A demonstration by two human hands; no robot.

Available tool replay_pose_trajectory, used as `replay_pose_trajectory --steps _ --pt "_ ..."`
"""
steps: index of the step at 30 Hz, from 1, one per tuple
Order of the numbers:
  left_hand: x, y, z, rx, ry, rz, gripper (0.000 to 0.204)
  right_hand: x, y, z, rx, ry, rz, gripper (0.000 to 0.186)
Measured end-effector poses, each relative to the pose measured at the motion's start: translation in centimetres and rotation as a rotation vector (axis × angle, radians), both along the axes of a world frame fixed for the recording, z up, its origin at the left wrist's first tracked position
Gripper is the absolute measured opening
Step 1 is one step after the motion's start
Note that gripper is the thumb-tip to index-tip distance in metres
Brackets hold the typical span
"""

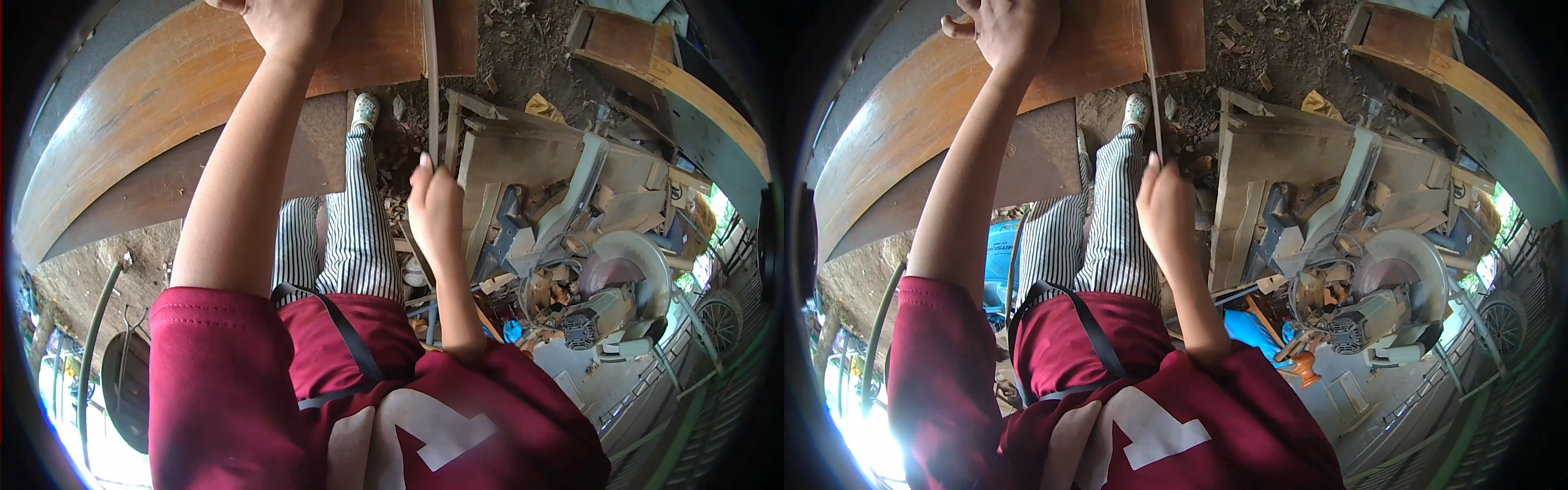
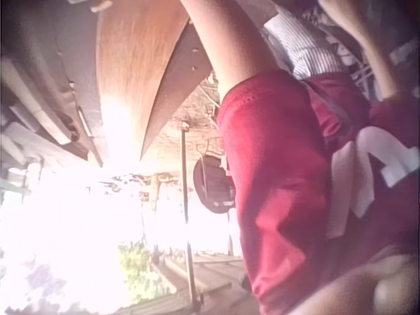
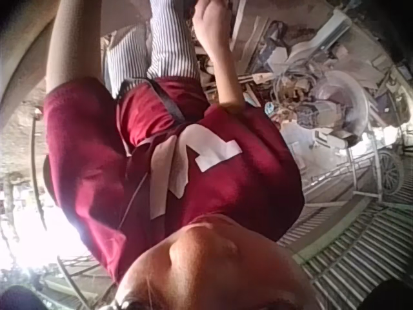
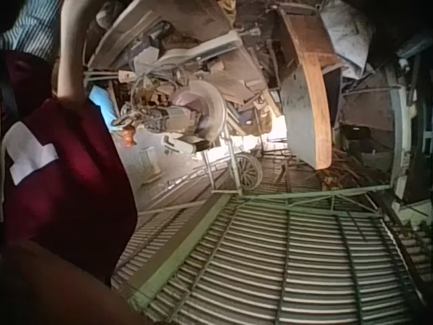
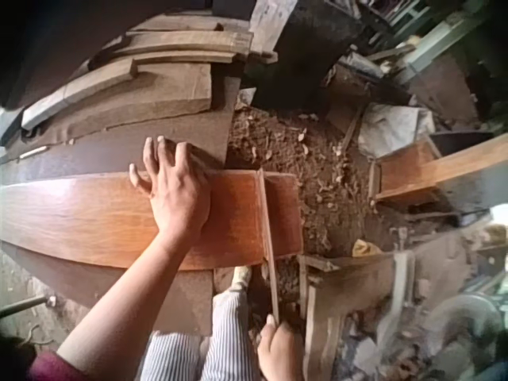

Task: The person is using a hand saw to cut a piece of wood on a workbench.

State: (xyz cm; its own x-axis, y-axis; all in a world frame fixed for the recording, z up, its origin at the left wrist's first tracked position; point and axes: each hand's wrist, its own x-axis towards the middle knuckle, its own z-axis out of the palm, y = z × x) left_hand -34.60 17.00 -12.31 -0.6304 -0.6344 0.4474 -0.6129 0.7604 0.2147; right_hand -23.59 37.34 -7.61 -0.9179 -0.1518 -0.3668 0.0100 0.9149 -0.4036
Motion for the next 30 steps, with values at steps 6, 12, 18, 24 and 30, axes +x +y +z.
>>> replay_pose_trajectory --steps 6,12,18,24,30 --pt "-0.5 0.8 1.1 0.062 0.009 -0.010 0.028 -4.1 -2.2 -1.3 -0.187 0.107 0.031 0.040" --pt "0.0 0.3 0.0 0.037 0.034 -0.014 0.027 -2.1 -1.1 -0.6 -0.155 -0.105 -0.108 0.041" --pt "-0.2 0.5 0.8 0.046 -0.004 0.003 0.025 -1.1 -0.2 0.6 -0.098 -0.174 -0.155 0.041" --pt "-0.1 0.5 0.6 0.048 0.024 -0.007 0.028 -5.0 -2.7 -0.5 -0.221 0.028 -0.006 0.036" --pt "0.1 -0.2 0.7 0.037 0.019 -0.010 0.029 1.9 1.3 0.2 -0.145 -0.146 -0.130 0.033"
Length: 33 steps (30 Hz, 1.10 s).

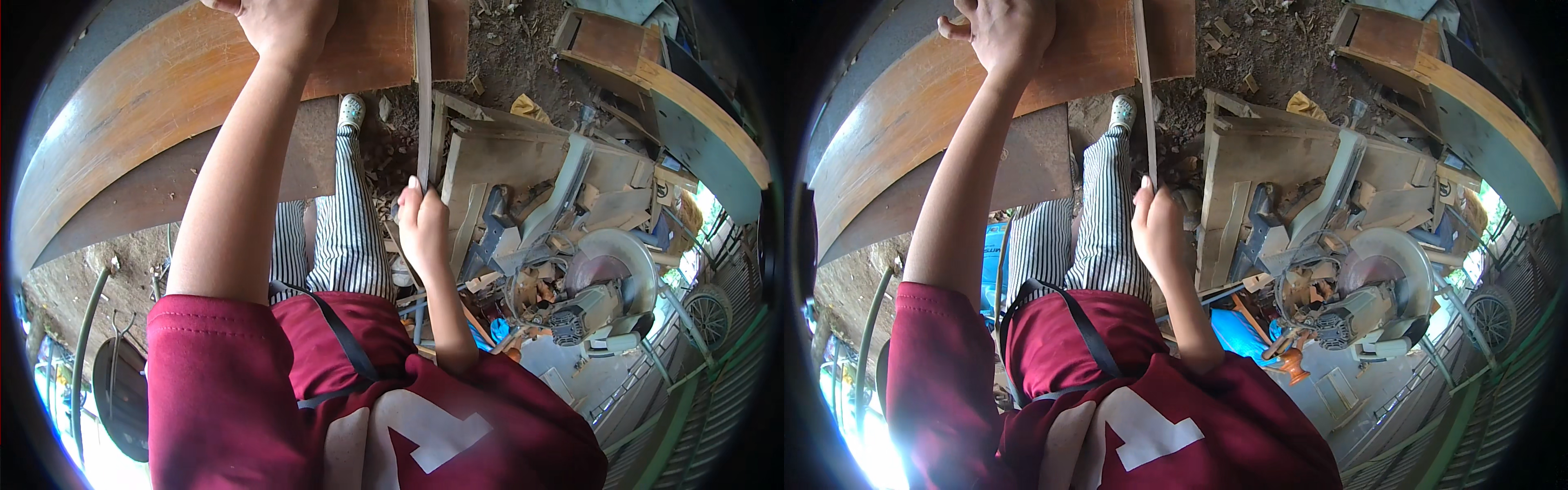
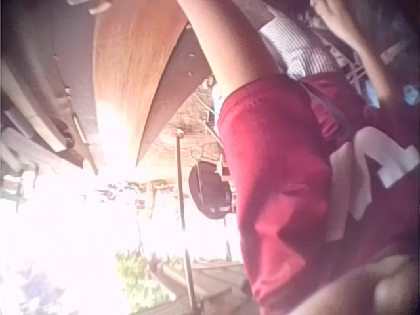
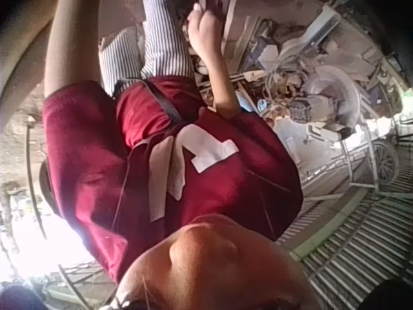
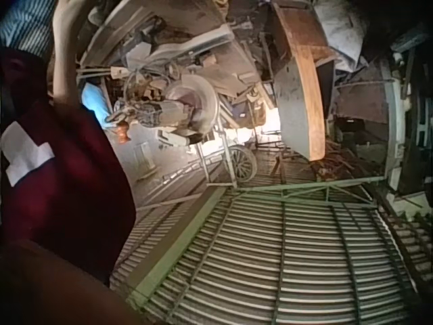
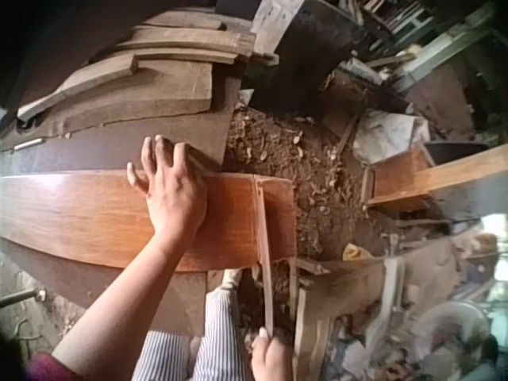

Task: The person is using a hand saw to cut a piece of wood on a workbench.

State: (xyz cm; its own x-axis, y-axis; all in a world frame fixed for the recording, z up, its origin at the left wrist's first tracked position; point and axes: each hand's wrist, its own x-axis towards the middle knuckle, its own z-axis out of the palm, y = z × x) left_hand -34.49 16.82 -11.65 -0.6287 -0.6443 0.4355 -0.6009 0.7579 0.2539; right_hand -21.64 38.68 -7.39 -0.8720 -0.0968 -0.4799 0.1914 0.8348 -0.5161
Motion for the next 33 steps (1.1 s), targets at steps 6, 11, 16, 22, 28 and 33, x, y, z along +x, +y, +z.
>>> replay_pose_trajectory --steps 6,11,16,22,28,33 --pt "-0.4 0.6 0.0 0.006 -0.004 0.006 0.025 -5.5 -3.1 -2.5 0.001 0.251 0.107 0.037" --pt "-0.1 -0.1 -0.6 -0.026 0.002 0.013 0.023 -1.5 -1.0 -1.0 -0.003 0.102 0.092 0.034" --pt "-0.6 0.6 -0.8 -0.044 -0.006 -0.004 0.023 -4.1 -2.2 -2.0 -0.017 0.145 0.046 0.040" --pt "0.2 0.2 -0.3 -0.030 -0.038 0.004 0.024 -3.7 -2.8 -2.4 -0.084 0.154 -0.027 0.035" --pt "-0.5 0.1 -0.1 -0.038 -0.054 0.008 0.024 -1.2 -1.0 -3.2 -0.014 0.129 0.060 0.029" --pt "-0.6 0.5 -0.6 -0.035 -0.076 0.002 0.025 -5.1 -2.6 -5.4 -0.206 0.237 -0.021 0.041"
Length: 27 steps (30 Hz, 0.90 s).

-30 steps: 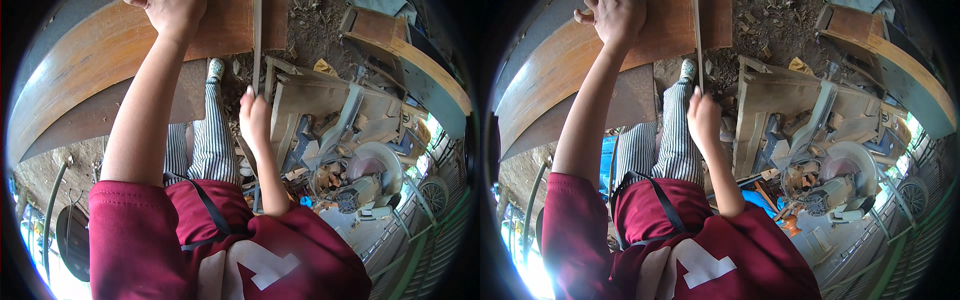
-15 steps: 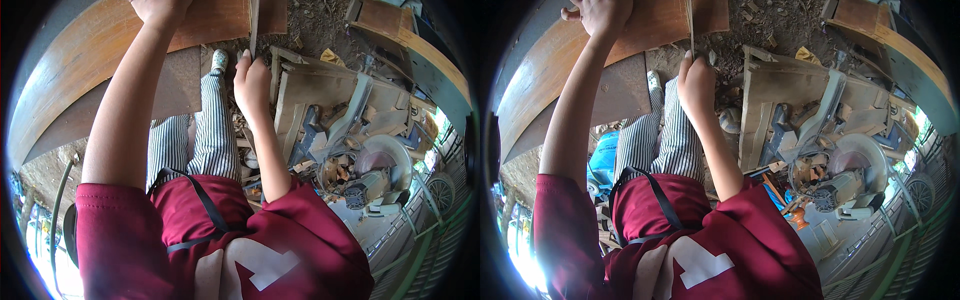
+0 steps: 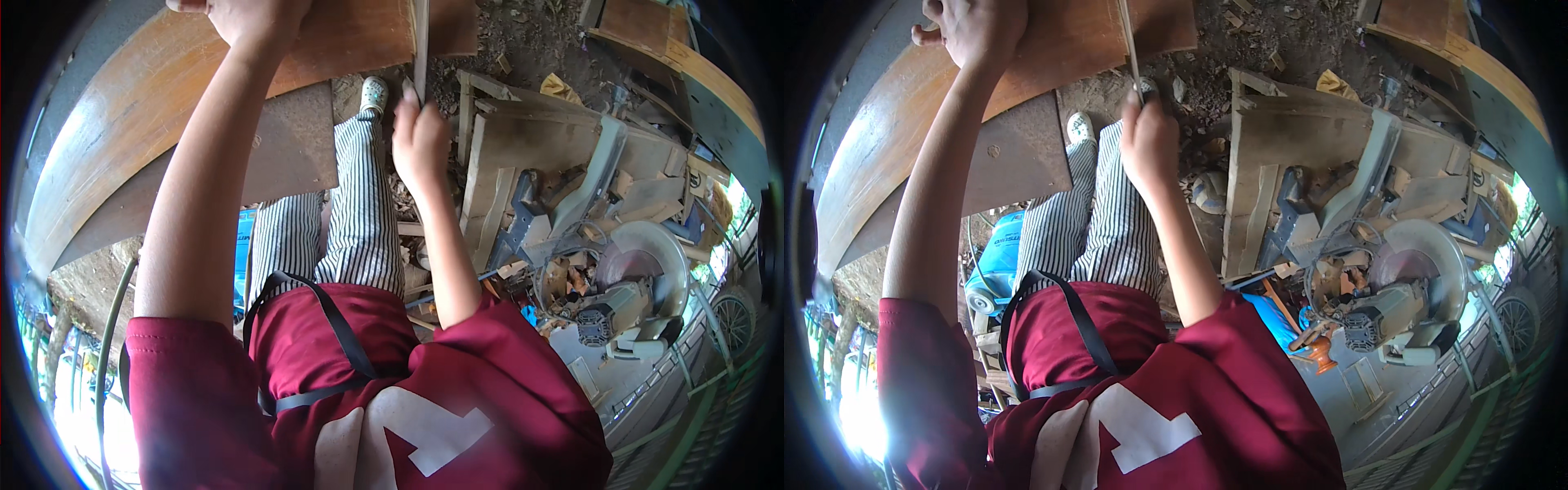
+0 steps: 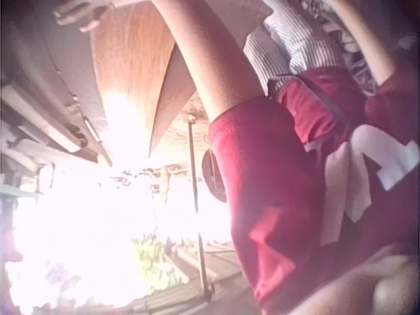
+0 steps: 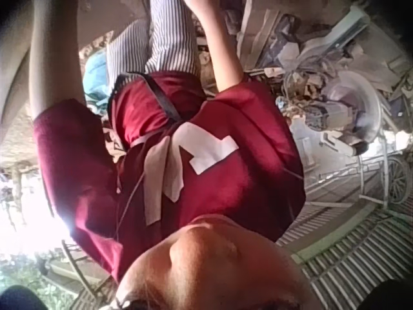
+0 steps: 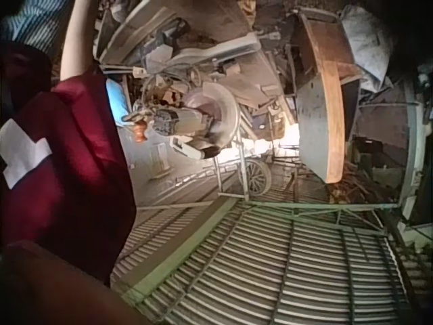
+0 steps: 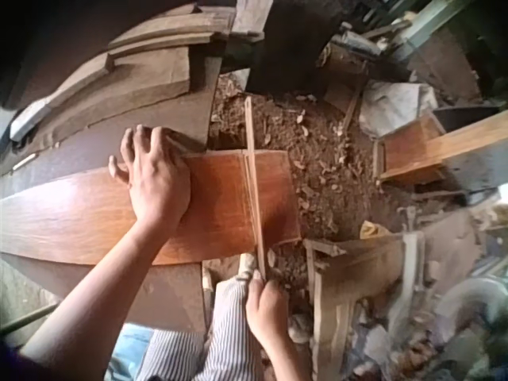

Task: The person is using a hand saw to cut a piece of wood on a workbench.

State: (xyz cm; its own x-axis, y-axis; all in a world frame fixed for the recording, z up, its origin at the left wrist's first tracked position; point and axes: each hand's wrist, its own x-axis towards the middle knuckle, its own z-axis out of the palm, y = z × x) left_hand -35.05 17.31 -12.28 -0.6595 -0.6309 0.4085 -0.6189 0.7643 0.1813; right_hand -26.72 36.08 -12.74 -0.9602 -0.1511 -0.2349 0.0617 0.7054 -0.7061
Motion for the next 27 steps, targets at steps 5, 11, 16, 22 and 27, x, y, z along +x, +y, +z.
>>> replay_pose_trajectory --steps 5,11,16,22,27 --pt "0.4 -0.3 -0.5 -0.044 0.073 -0.046 0.024 6.7 4.8 -2.4 0.004 0.130 0.074 0.019" --pt "0.2 -0.6 -0.2 -0.065 0.020 -0.019 0.020 2.2 2.2 -4.6 -0.065 0.116 0.137 0.019" --pt "0.0 -0.6 -0.2 -0.045 0.002 -0.031 0.020 2.1 1.8 -4.2 -0.197 0.190 0.037 0.020" --pt "0.4 -0.7 -0.6 -0.072 0.001 -0.010 0.024 4.4 2.9 -5.2 -0.148 0.123 0.035 0.018" --pt "-0.1 0.1 0.4 -0.028 0.029 -0.019 0.020 5.2 3.9 -6.4 -0.115 0.185 0.019 0.018"
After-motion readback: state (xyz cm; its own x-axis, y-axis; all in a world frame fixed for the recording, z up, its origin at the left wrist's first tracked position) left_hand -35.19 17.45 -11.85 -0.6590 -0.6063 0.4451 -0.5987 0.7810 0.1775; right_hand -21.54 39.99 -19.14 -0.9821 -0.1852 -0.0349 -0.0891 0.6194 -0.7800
